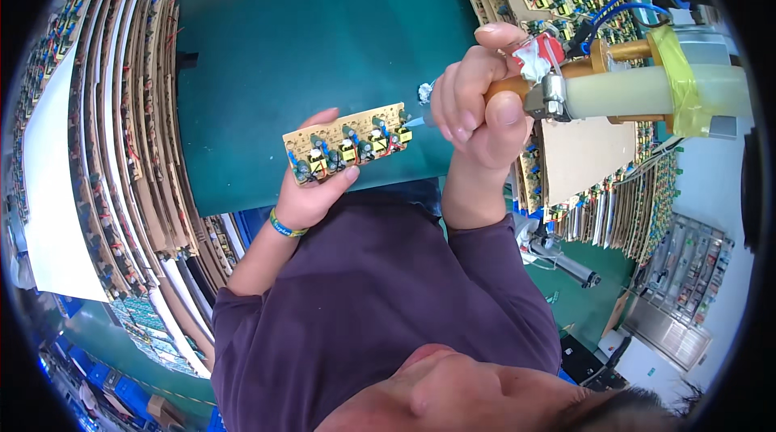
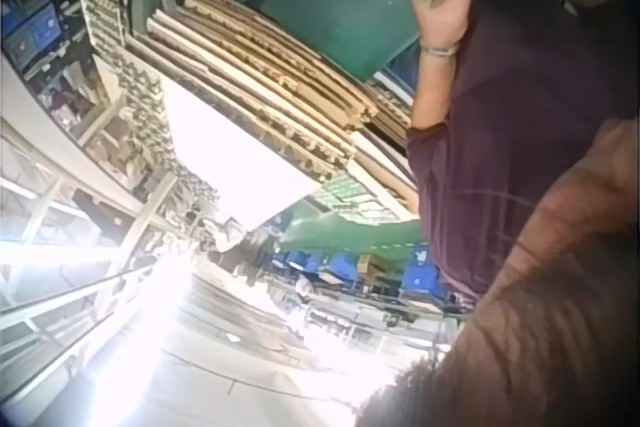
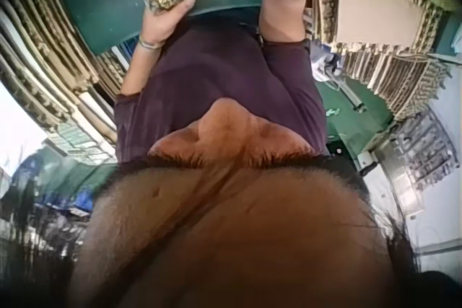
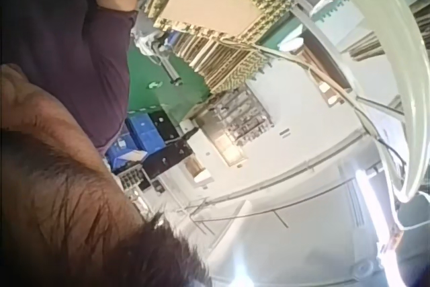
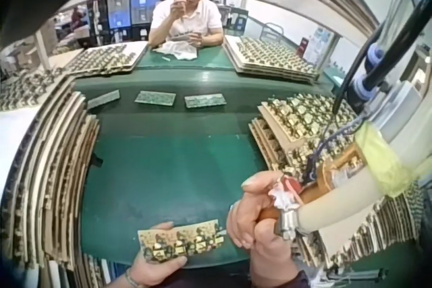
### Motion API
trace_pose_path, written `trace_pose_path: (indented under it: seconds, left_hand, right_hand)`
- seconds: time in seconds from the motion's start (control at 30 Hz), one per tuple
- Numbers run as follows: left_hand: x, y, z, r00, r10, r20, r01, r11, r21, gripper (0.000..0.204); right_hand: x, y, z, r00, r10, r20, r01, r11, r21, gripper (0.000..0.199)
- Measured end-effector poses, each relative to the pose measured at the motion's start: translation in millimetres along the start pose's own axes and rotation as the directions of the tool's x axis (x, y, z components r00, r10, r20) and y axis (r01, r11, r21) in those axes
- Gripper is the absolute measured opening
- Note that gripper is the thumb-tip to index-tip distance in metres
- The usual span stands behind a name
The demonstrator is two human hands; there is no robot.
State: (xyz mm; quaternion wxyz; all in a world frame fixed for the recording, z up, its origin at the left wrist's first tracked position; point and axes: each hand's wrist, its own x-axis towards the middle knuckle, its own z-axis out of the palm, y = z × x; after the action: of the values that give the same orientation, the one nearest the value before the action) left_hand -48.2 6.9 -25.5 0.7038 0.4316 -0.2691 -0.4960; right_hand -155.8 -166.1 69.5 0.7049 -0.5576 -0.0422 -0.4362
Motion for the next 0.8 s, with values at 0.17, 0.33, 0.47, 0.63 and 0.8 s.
trace_pose_path:
  seconds: [0.17, 0.33, 0.47, 0.63, 0.8]
  left_hand:
    - [1.4, 1.0, -0.5, 1.0, 0.015, -0.003, -0.015, 1.0, 0.008, 0.069]
    - [1.4, 1.9, -1.9, 1.0, 0.004, 0.002, -0.004, 1.0, 0.015, 0.069]
    - [1.8, 2.3, -1.6, 1.0, 0.021, 0.002, -0.021, 0.999, 0.026, 0.069]
    - [1.8, 3.7, -2.3, 1.0, 0.006, 0.005, -0.006, 1.0, 0.017, 0.069]
    - [2.2, 5.2, -1.4, 1.0, 0.008, -0.013, -0.008, 0.999, 0.035, 0.069]
  right_hand:
    - [0.1, 2.5, -0.9, 1.0, 0.0, 0.0, 0.0, 1.0, -0.003, 0.052]
    - [0.8, 4.8, -5.0, 0.999, -0.016, 0.048, 0.015, 0.999, 0.028, 0.045]
    - [1.1, 3.8, -5.6, 0.999, -0.011, 0.053, 0.009, 0.999, 0.031, 0.044]
    - [-1.1, 4.3, -2.0, 0.998, -0.014, -0.058, 0.02, 0.993, 0.114, 0.046]
    - [1.9, 2.5, -5.5, 0.999, -0.005, 0.044, 0.004, 1.0, 0.01, 0.051]
